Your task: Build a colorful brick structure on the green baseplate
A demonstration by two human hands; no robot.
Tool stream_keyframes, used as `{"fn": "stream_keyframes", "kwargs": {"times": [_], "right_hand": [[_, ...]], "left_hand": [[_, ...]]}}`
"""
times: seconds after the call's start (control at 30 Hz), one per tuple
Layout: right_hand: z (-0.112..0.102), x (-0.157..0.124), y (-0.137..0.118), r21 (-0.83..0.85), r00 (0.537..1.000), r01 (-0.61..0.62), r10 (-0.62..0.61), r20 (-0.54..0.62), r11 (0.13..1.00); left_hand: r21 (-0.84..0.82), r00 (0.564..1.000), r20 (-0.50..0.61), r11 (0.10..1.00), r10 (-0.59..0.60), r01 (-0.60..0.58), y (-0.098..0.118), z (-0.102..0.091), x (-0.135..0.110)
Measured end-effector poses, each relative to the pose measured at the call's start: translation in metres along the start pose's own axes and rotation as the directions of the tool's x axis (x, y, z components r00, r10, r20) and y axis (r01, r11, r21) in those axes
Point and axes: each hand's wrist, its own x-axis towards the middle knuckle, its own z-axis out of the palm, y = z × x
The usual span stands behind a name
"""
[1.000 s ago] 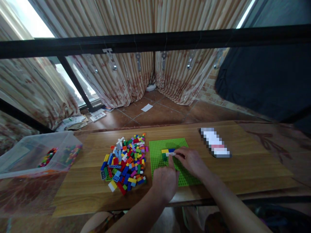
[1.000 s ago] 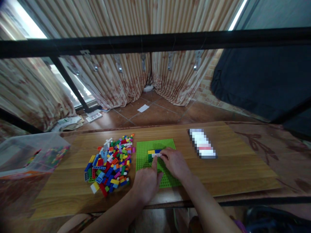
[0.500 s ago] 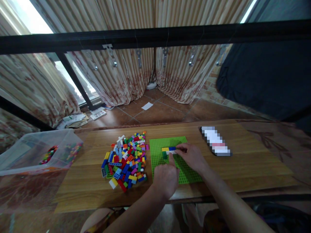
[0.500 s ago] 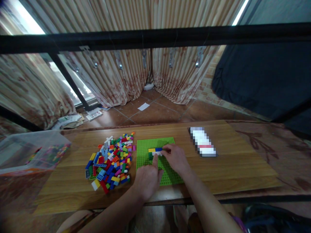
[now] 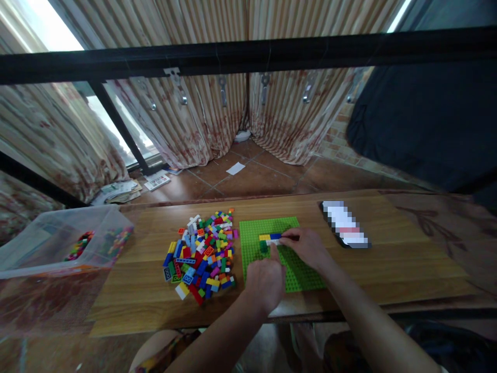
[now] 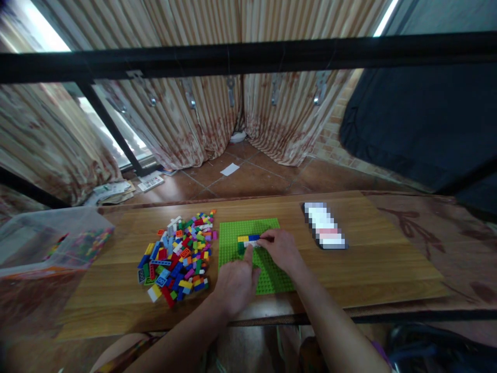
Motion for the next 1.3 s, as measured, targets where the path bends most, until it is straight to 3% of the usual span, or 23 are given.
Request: {"fn": "stream_keyframes", "kwargs": {"times": [0.4,0.57,0.73,0.97,1.17,1.3], "right_hand": [[0.002,-0.003,0.0,-0.012,0.999,0.04,-0.04,-0.018,0.999],[0.002,-0.001,0.005,-0.009,0.997,0.056,-0.056,-0.06,0.998],[-0.003,0.003,0.007,0.008,0.99,0.054,-0.052,-0.131,0.999],[0.004,-0.004,-0.003,0.06,0.947,0.322,-0.322,-0.017,0.945],[0.015,-0.003,-0.002,0.018,0.948,0.315,-0.315,0.033,0.949],[0.014,-0.004,-0.001,0.022,0.95,0.309,-0.31,0.041,0.951]], "left_hand": [[-0.029,1.0,0.019,0.999,-0.024,0.025,-0.006,0.0,-0.001],[-0.012,1.0,-0.009,1.0,-0.009,0.009,-0.006,-0.001,-0.003],[-0.025,0.992,-0.079,0.995,-0.096,0.094,-0.019,-0.014,0.0],[-0.097,0.959,-0.199,0.978,-0.2,0.183,-0.05,-0.027,0.007],[-0.168,0.954,-0.227,0.973,-0.197,0.161,-0.054,-0.026,0.01],[-0.204,0.945,-0.235,0.962,-0.227,0.181,-0.061,-0.036,0.011]]}}
